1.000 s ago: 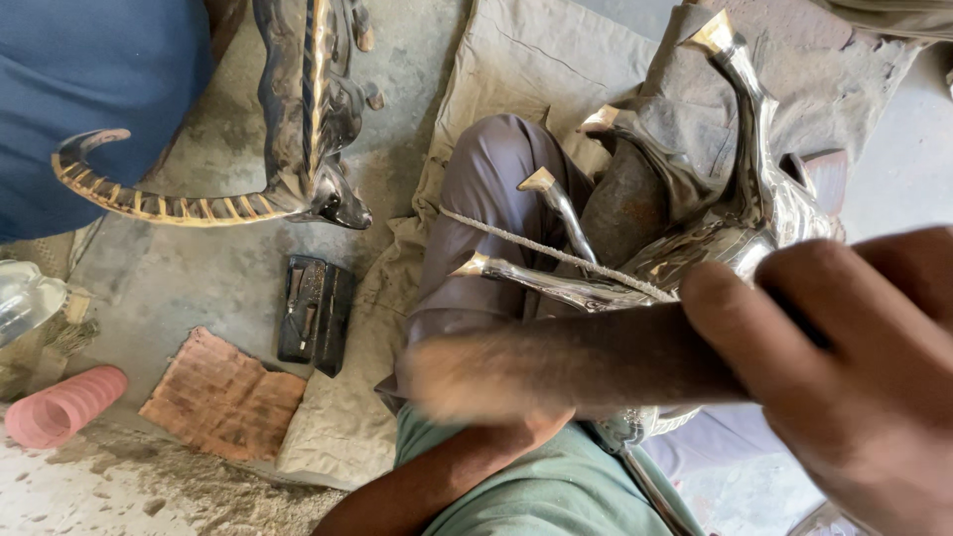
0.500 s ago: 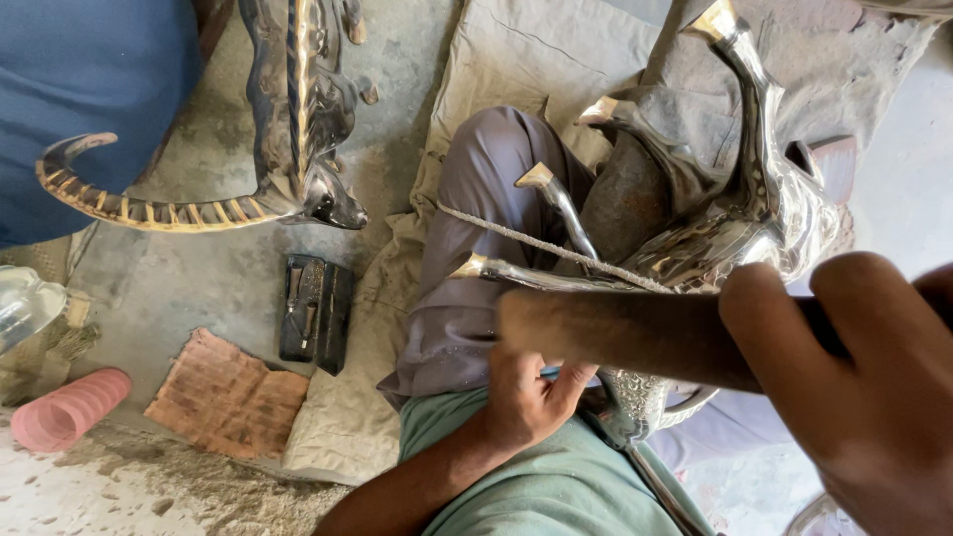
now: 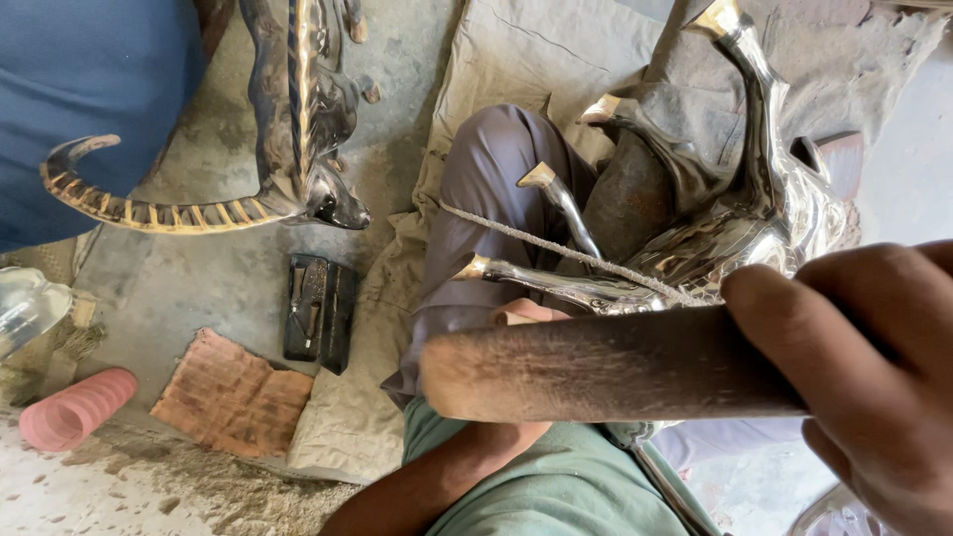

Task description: The person uses a hammer and chisel to create a textured pattern on a metal goat sculpture. They repeatedly strike the chisel against the body and legs of the sculpture to form a scale-like design.

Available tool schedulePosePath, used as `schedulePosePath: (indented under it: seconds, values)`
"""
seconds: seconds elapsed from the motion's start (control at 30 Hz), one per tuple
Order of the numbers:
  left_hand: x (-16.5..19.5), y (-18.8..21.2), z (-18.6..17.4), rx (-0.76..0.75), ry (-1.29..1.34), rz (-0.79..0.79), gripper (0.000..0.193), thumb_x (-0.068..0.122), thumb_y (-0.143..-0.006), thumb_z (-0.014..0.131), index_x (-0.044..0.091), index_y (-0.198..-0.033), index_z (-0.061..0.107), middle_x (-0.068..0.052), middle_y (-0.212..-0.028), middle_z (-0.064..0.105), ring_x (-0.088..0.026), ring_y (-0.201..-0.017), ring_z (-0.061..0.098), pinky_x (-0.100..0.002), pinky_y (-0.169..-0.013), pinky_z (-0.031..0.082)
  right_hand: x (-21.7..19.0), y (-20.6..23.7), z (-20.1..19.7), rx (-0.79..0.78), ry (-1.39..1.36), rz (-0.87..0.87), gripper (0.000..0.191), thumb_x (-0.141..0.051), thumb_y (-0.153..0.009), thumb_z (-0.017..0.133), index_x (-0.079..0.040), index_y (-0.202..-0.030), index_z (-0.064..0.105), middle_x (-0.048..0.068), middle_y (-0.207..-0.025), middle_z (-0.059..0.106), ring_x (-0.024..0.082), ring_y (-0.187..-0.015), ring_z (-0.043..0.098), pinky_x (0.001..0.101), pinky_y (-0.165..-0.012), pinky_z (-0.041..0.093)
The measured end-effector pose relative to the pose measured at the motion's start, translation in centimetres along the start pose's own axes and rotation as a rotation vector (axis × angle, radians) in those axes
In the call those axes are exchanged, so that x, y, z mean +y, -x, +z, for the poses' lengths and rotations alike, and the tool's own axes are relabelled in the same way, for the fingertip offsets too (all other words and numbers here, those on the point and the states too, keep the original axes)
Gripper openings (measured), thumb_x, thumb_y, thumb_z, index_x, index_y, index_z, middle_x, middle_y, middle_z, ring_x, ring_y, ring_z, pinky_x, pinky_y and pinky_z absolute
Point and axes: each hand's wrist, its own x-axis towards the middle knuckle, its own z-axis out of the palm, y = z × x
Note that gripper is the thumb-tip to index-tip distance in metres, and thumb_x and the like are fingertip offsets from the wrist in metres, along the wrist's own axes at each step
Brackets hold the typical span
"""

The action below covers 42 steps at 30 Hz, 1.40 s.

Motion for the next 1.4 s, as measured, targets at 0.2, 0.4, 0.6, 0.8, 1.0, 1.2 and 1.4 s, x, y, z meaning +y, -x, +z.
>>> schedulePosePath:
  seconds: [0.2,0.4,0.6,0.8,1.0,1.2,1.4]
  values:
    - [-1.7,1.8,0.0,-0.024,-0.055,-0.084,0.005,0.004,-0.102,0.066,0.003,-0.097,0.065,-0.006,-0.088,0.067,-0.014,-0.079,0.067,-0.030,-0.068,0.055,0.5,0.3,0.2,-0.106,-0.160,0.168,0.046,-0.012,-0.087,0.064,-0.006,-0.132,0.062,0.016,-0.079,0.065,0.017,-0.047,0.058,0.0361,-0.043,0.048]
    - [-1.7,0.5,0.6,-0.224,-0.313,0.053,0.020,0.000,-0.097,0.065,-0.007,-0.115,0.062,-0.014,-0.099,0.067,-0.023,-0.085,0.064,-0.035,-0.075,0.057,-1.2,-4.1,-1.8,-0.040,0.094,0.063,0.054,-0.018,-0.064,0.072,-0.007,-0.117,0.069,0.011,-0.089,0.068,0.026,-0.074,0.066,0.0407,-0.062,0.055]
    - [2.0,-0.4,-0.4,0.008,0.359,-0.219,0.013,0.000,-0.104,0.067,-0.005,-0.115,0.065,-0.014,-0.107,0.070,-0.018,-0.094,0.070,-0.031,-0.079,0.059,-1.9,-4.4,-3.0,-0.179,0.321,0.045,0.042,-0.033,-0.078,0.069,-0.015,-0.116,0.074,0.007,-0.073,0.067,0.025,-0.064,0.068,0.0403,-0.059,0.055]
    - [2.9,-1.4,-0.5,0.077,0.169,-0.226,0.008,-0.002,-0.103,0.069,-0.004,-0.111,0.068,-0.010,-0.103,0.072,-0.015,-0.091,0.074,-0.028,-0.070,0.060,-0.3,-1.0,-1.8,-0.110,-0.634,1.163,0.040,-0.034,-0.101,0.054,0.003,-0.109,0.067,0.015,-0.072,0.063,0.023,-0.047,0.057,0.0361,-0.040,0.051]
    - [3.2,-2.5,0.0,0.046,0.026,-0.095,0.011,0.004,-0.105,0.066,-0.004,-0.112,0.065,-0.009,-0.101,0.071,-0.013,-0.085,0.070,-0.026,-0.067,0.056,1.6,0.2,-1.3,-0.130,-0.018,0.318,0.034,-0.019,-0.090,0.063,0.001,-0.117,0.068,0.016,-0.080,0.067,0.023,-0.059,0.063,0.0366,-0.051,0.053]
    - [3.6,-3.1,-0.4,-0.002,0.217,-0.244,0.019,0.011,-0.101,0.070,-0.004,-0.110,0.062,-0.013,-0.096,0.072,-0.014,-0.075,0.067,-0.025,-0.059,0.051,1.0,-2.4,-2.1,-0.136,0.144,0.112,0.045,-0.005,-0.080,0.072,-0.002,-0.124,0.069,0.017,-0.089,0.071,0.023,-0.070,0.069,0.0371,-0.063,0.056]
    - [3.9,-2.6,0.1,0.051,0.328,-0.193,0.018,0.007,-0.108,0.066,-0.007,-0.116,0.059,-0.016,-0.103,0.072,-0.022,-0.096,0.074,-0.031,-0.082,0.063,-1.4,-5.9,-3.2,-0.073,0.422,-0.086,0.039,-0.027,-0.080,0.071,-0.012,-0.116,0.073,0.007,-0.080,0.069,0.020,-0.073,0.069,0.0383,-0.074,0.057]
